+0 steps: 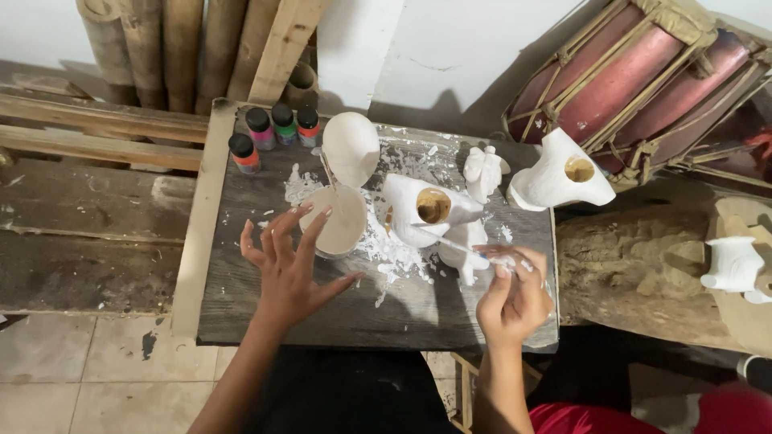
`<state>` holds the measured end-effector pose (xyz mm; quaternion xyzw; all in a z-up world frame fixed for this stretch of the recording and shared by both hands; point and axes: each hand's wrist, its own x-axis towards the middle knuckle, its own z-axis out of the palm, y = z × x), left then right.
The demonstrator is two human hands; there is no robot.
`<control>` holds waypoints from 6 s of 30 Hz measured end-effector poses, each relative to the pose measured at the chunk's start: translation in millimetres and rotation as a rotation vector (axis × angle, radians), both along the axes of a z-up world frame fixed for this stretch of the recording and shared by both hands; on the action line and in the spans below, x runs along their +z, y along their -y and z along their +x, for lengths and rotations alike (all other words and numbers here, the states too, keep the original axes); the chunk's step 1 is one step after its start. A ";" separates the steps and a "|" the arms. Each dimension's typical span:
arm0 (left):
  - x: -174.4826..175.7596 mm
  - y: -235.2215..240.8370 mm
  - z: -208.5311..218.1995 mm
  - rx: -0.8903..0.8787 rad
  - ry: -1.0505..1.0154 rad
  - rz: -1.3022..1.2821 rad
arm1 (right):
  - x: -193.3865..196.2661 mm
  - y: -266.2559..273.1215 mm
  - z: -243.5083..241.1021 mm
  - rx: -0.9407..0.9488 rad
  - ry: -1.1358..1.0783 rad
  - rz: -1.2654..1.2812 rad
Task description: The person paints the interior and exterior surfaces of a white ceramic object with white paint using a brush. They repeatedly dip the brush into a container of paint and apply it to the object, rotating it to cover different areas.
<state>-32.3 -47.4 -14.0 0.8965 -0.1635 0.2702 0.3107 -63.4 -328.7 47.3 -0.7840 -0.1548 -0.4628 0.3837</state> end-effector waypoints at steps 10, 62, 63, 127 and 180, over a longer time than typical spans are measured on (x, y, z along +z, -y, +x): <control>-11.5 -7.1 -3.6 0.077 -0.021 0.110 | -29.3 -3.7 -32.8 -0.110 -0.186 -0.184; -52.4 -36.8 25.1 -0.205 0.134 -0.277 | -75.0 -83.9 -40.5 -0.137 0.039 -0.205; -56.8 -38.2 24.3 -0.210 0.135 -0.284 | -70.4 -84.6 -39.7 -0.113 0.063 -0.208; -9.6 -6.2 16.0 -0.109 0.240 -0.248 | -89.1 -12.2 -44.1 -0.355 -0.013 0.142; 51.7 114.8 36.9 -0.028 0.231 0.189 | -52.7 95.7 -0.3 0.073 -0.027 0.347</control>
